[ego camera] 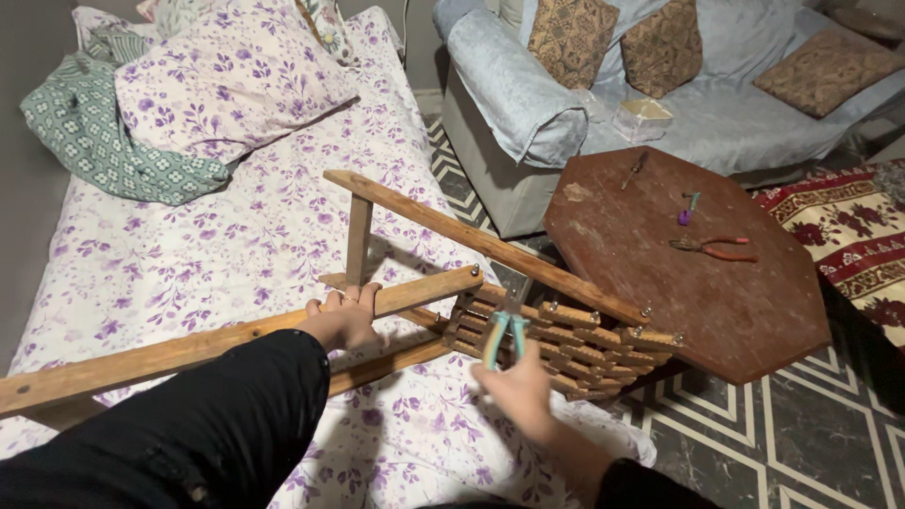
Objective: The person assembles a wooden furniture frame by connecting slats and using pliers to tighten metal fasteners. They repeatedly adjust the frame and use the pliers to secure the joints.
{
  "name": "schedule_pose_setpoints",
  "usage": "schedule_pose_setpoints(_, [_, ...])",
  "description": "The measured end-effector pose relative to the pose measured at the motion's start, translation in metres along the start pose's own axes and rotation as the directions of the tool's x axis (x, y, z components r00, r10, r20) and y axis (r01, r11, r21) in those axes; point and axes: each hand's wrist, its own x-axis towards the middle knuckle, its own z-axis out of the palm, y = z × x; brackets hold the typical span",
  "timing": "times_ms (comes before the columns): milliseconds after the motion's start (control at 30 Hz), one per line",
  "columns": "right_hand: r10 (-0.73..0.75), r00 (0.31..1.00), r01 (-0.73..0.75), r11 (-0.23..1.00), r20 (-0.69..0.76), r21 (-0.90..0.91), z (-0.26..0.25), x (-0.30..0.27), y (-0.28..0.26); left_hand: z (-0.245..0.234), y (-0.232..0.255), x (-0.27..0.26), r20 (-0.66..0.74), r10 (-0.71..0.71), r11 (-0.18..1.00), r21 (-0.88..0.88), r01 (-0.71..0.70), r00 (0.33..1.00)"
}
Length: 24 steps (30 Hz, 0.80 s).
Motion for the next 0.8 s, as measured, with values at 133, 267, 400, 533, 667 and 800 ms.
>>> schedule_pose_setpoints(133, [-0.022, 1.000, 0.023, 0.997, 0.014, -0.075, 0.002, 0.016, 0.009, -0.003, -0.001, 0.000, 0.005, -0.001, 1.000, -0.005, 0.001, 1.000])
schedule_pose_setpoints(267, [-0.225, 0.935, 0.264, 0.957, 0.273, -0.117, -0.059, 0.057, 0.045, -0.008, -0.001, 0.001, 0.004, 0.010, 1.000, 0.008, -0.011, 1.000])
schedule_pose_setpoints(400, [-0.267, 0.808, 0.362, 0.928, 0.525, -0.086, -0.111, 0.099, 0.079, -0.005, 0.001, -0.005, 0.023, 0.005, 1.000, 0.016, -0.005, 1.000])
schedule_pose_setpoints(533, [-0.323, 0.794, 0.455, 0.878, 0.514, -0.151, -0.114, 0.121, 0.083, -0.002, 0.005, -0.011, 0.013, 0.015, 1.000, 0.001, -0.015, 1.000])
schedule_pose_setpoints(667, [-0.245, 0.850, 0.389, 0.888, 0.467, -0.243, -0.109, 0.106, 0.068, -0.001, 0.006, -0.014, 0.018, 0.025, 0.999, 0.020, -0.025, 1.000])
schedule_pose_setpoints(800, [-0.131, 0.894, 0.183, 0.979, 0.429, -0.085, -0.075, 0.062, 0.043, -0.002, 0.007, -0.011, 0.025, -0.002, 1.000, 0.016, 0.001, 1.000])
